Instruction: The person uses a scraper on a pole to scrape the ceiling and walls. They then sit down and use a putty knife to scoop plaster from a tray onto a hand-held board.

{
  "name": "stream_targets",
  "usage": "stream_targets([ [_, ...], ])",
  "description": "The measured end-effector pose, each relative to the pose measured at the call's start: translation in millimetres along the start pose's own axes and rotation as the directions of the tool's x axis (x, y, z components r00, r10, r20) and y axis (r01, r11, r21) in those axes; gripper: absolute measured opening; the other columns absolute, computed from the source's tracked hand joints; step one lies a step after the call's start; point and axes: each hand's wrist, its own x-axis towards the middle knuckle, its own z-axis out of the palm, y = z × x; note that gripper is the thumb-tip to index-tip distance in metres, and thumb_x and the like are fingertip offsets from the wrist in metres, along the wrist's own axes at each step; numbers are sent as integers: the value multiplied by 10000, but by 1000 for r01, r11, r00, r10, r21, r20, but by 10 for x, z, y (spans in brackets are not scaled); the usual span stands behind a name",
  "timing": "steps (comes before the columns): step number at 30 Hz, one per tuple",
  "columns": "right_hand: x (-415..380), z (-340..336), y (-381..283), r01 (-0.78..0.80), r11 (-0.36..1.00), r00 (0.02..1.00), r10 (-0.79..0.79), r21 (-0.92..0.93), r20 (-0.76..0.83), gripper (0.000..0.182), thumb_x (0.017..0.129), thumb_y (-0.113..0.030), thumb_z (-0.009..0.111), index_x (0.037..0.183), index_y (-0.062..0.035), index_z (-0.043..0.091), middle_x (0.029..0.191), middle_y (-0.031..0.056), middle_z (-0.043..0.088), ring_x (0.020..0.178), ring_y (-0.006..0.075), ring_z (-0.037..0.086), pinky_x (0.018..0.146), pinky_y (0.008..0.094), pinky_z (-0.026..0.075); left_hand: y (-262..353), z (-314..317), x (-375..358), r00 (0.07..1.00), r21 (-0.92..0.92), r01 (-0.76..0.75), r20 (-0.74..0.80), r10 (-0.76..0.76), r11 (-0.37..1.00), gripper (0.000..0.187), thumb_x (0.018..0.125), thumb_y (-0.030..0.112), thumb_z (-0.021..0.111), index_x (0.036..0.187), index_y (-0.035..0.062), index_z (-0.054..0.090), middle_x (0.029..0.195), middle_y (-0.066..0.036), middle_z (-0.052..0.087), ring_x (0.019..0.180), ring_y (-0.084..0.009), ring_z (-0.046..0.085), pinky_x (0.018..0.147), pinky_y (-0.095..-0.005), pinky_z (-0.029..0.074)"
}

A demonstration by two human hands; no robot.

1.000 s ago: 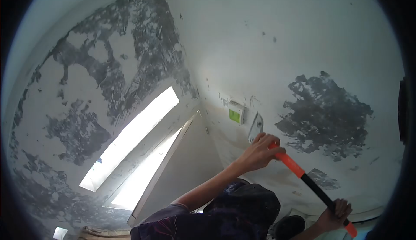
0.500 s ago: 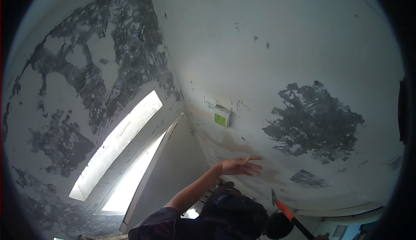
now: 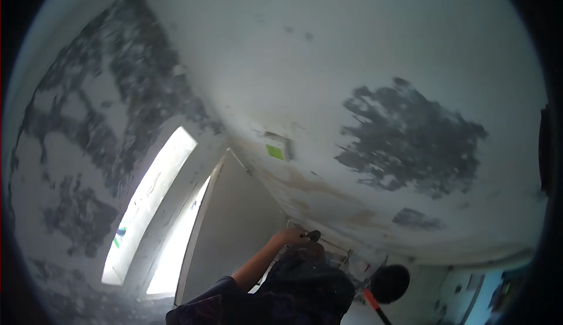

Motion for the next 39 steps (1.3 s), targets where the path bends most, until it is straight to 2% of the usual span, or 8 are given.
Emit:
stream_targets([
  [1, 40, -375, 28, 40, 999, 990, -43, -28, -134, 643, 887, -546, 704, 1258, -22, 687, 726, 96, 621, 455, 200, 424, 474, 353, 438, 46, 21, 108, 987, -23, -108, -122, 104, 994, 643, 947, 594, 528, 1358, 103, 587, 1329, -191, 627, 1217, -411, 591, 1047, -483, 455],
  [3, -82, -423, 4, -141, 971, 977, 106, -192, -183, 164, 964, -212, 581, 862, -86, 602, 666, -6, 494, 578, 125, 511, 490, 320, 442, 309, -18, 199, 961, -49, -211, -196, 198, 976, 625, 946, 566, 548, 1317, 69, 618, 1275, -188, 665, 1177, -400, 623, 1023, -475, 473],
  [4, 10, -978, 12, -293, 947, 946, 307, -128, 106, 188, 915, -231, 616, 952, -49, 648, 662, 18, 547, 601, 159, 565, 583, 330, 515, 527, -118, 138, 968, -63, -194, -172, 180, 979, 625, 944, 563, 566, 1325, 70, 615, 1283, -189, 661, 1180, -399, 624, 1015, -471, 479],
  [9, -975, -1032, 30, -519, 846, 758, 520, 119, -393, 402, 999, -423, 564, 1147, -53, 614, 785, 82, 569, 1133, 390, 633, 1005, 692, 408, 1104, -126, 508, 973, -43, -197, 117, 201, 980, 515, 985, 466, 603, 1348, 100, 608, 1308, -162, 655, 1108, -309, 675, 963, -393, 506],
  [15, -1786, -1731, 307, -425, 859, 595, 502, 284, -627, 553, 1003, -576, 482, 1124, -43, 567, 808, 96, 579, 1176, 413, 599, 1054, 733, 332, 1399, 326, 1560, 825, 61, -321, 509, 247, 945, 457, 1018, 414, 567, 1324, 80, 623, 1252, -148, 678, 1070, -243, 680, 937, -349, 512],
  [23, -2140, -2191, 853, -185, 865, 333, 502, 466, -798, 538, 1030, -553, 387, 1032, -36, 537, 835, 111, 530, 1186, 422, 599, 1062, 785, 301, 1658, 842, 2725, 824, 236, -306, 550, 133, 922, 431, 995, 435, 576, 1237, 88, 660, 1038, -142, 726, 966, -233, 690, 859, -371, 519],
  [29, -2053, -3083, 1711, -125, 795, 434, 581, 593, -688, 535, 1045, -494, 323, 977, -25, 572, 754, 112, 528, 1196, 429, 594, 1066, 785, 288, 1069, 1342, 3128, 823, 411, -453, 534, 194, 791, 374, 986, 405, 590, 1180, 96, 674, 1048, -153, 727, 982, -280, 688, 885, -388, 517],
  [39, -844, -3475, 2560, -227, 774, 567, 599, 592, -566, 544, 1064, -418, 222, 1332, 19, 404, 980, 137, 471, 1259, 470, 539, 1082, 782, 260, 509, 1993, 3515, 777, 249, -532, 524, 349, 809, 350, 989, 375, 606, 1173, 85, 670, 940, -118, 696, 807, -201, 676, 775, -319, 526],
])
